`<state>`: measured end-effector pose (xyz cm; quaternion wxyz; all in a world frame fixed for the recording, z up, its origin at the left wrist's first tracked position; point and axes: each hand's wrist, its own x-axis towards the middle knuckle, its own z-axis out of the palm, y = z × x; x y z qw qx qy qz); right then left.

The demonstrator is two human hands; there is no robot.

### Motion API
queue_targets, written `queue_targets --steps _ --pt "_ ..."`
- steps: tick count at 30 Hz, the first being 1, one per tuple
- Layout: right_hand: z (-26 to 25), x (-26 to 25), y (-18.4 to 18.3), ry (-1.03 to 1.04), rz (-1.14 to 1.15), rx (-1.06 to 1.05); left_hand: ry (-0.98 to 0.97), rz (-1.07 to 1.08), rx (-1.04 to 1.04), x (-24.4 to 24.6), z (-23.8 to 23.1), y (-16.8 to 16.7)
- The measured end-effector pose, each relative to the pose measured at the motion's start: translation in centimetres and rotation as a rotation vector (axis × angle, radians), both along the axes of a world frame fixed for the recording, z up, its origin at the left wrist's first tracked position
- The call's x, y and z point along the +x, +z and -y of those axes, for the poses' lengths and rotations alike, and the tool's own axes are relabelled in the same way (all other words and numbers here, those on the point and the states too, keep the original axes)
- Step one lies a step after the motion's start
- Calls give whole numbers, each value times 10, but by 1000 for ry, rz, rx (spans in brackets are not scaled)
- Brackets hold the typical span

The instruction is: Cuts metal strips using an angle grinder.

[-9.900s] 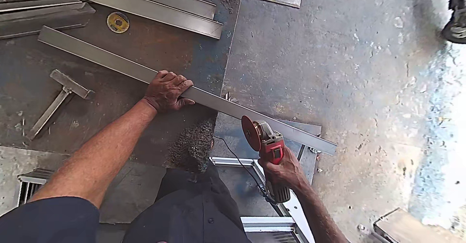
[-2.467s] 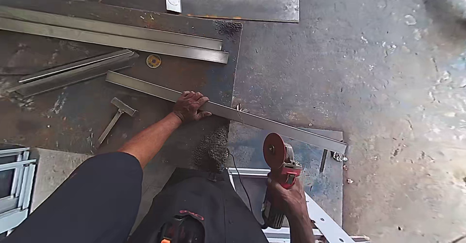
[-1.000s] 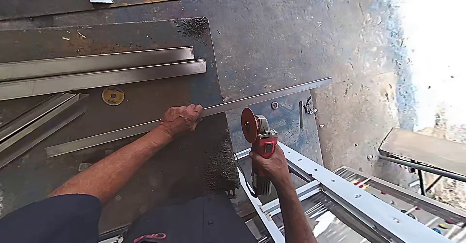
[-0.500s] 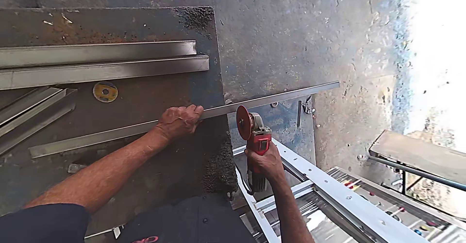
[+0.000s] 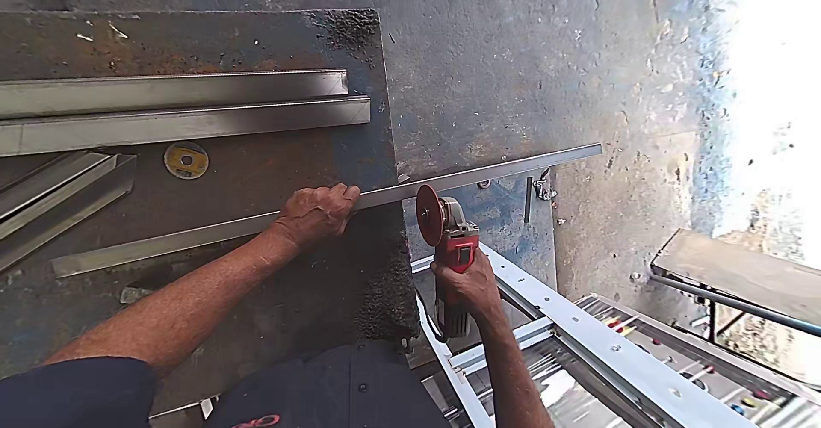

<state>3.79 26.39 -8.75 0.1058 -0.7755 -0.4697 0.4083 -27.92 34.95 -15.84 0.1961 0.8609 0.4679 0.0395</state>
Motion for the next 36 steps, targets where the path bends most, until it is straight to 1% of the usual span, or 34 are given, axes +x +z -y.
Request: queue_targets --steps 16,25,29,36 --pt "-12 -11 3 36 108 23 5 18 -1 0 1 0" --pt "-12 -12 -2 28 87 43 11 18 -14 0 2 -1" --pt "-13 -14 -2 -2 83 28 8 40 -8 0 1 -2" --pt "-12 -14 -2 6 88 18 -6 33 -22 -1 1 -1"
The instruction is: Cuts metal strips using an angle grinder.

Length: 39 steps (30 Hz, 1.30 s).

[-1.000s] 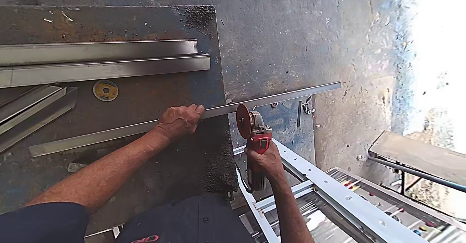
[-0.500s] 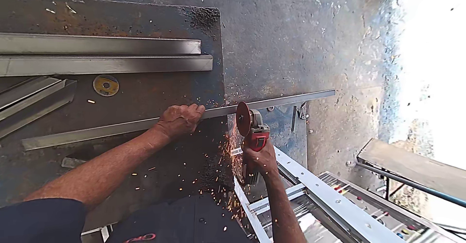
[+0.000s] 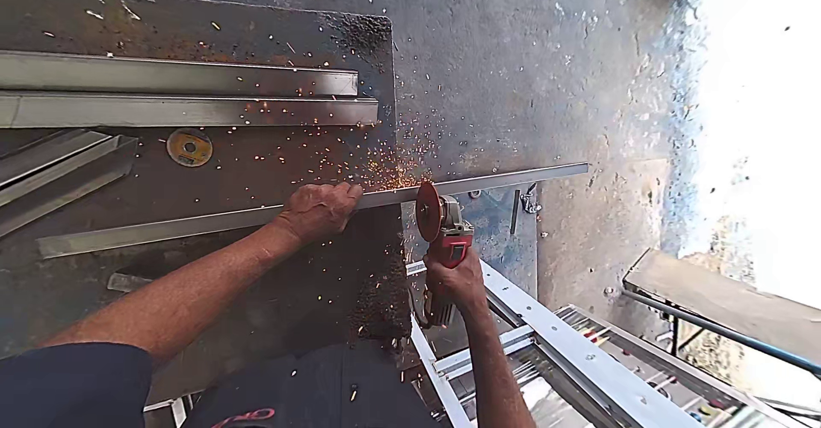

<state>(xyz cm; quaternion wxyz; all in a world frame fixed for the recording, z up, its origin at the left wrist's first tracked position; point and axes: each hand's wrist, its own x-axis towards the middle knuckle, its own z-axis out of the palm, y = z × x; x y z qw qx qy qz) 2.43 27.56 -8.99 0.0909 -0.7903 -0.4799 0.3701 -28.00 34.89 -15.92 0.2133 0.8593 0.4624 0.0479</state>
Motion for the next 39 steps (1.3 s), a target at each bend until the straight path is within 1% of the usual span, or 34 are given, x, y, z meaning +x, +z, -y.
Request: queue_targets --steps 10,23,39 --pt "-4 -6 4 -19 -8 -4 9 2 -5 1 1 2" --pt "-5 -1 -6 -27 -29 8 14 12 15 0 1 1" --pt "-15 -4 1 -31 -13 -23 13 12 19 3 3 0"
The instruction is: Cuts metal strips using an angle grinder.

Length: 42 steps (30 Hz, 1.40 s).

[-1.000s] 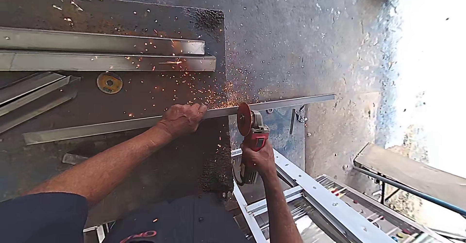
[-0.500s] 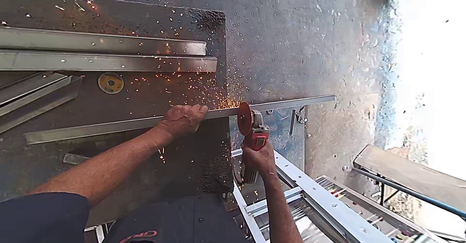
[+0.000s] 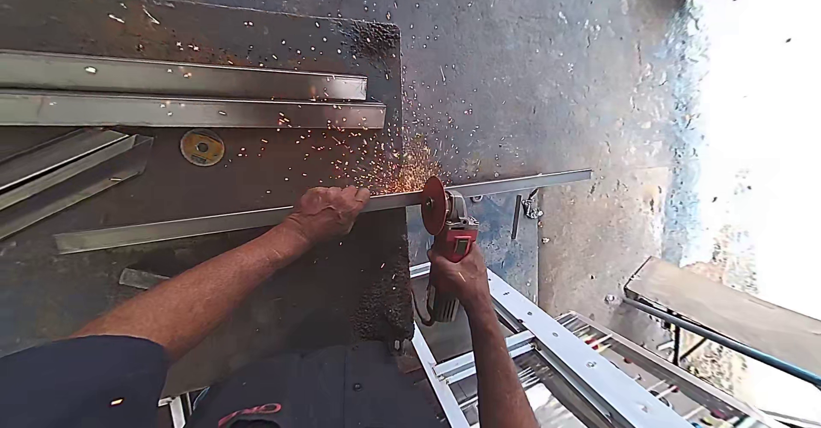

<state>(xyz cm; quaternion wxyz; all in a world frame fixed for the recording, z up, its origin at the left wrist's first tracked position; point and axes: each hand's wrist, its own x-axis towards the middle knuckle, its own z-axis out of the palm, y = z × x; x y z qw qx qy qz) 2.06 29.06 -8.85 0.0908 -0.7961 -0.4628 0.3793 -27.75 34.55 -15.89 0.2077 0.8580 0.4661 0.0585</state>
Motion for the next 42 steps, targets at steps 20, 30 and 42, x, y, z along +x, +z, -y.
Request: queue_targets --steps 20,30,42 --pt "141 49 43 -33 -164 114 232 102 -320 14 34 18" --pt "212 88 36 -177 -363 169 374 26 -257 50 76 51" --pt "237 109 30 -310 -297 204 470 24 -394 60 104 25"
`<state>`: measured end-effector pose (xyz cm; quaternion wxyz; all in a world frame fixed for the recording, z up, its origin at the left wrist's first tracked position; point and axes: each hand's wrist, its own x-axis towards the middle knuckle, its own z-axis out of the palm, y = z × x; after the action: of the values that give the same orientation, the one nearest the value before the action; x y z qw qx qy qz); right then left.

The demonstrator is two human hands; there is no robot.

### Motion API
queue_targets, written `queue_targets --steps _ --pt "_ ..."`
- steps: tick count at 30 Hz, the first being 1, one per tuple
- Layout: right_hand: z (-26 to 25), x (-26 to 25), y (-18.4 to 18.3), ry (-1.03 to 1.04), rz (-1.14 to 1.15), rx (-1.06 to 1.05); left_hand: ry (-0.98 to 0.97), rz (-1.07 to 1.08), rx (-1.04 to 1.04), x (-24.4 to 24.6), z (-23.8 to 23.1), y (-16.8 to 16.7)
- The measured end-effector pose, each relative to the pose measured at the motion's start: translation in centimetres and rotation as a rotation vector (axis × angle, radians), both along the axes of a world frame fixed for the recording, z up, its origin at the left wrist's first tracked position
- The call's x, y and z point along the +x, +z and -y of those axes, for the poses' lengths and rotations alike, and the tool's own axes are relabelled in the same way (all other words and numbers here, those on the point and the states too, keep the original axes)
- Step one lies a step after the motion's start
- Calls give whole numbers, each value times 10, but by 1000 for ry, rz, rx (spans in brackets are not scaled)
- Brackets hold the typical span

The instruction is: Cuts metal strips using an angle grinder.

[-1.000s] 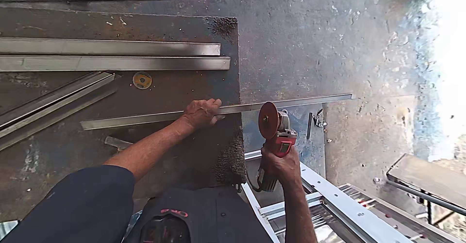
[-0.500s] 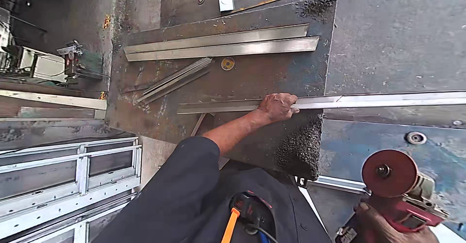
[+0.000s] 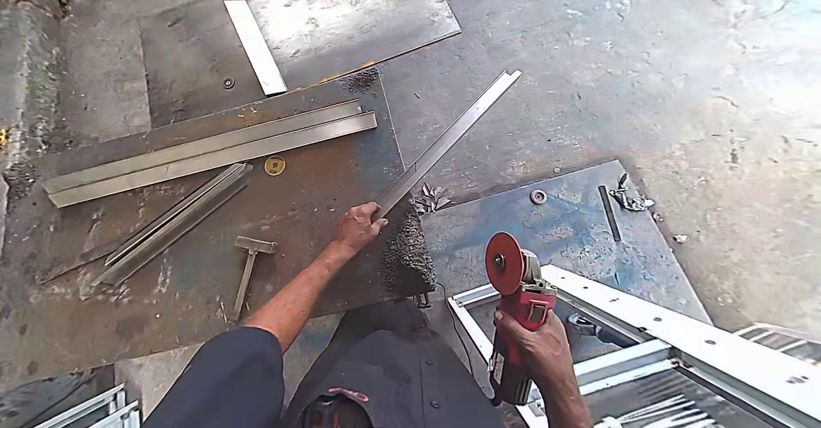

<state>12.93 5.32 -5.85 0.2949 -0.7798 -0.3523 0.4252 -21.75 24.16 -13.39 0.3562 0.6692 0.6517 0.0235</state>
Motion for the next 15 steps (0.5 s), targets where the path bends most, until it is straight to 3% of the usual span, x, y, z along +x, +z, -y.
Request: queue_targets --steps 5,9,12,15 --pt "1 -4 -5 -45 -10 -39 -55 77 -9 -8 -7 3" --pt "-3 -9 -4 -62 -20 -52 -61 214 211 -22 -29 7" --pt "-12 -14 -3 -74 -32 -92 -91 283 283 -19 -87 20" --pt "-27 -21 -2 -67 -33 -125 -154 339 202 13 -171 29"
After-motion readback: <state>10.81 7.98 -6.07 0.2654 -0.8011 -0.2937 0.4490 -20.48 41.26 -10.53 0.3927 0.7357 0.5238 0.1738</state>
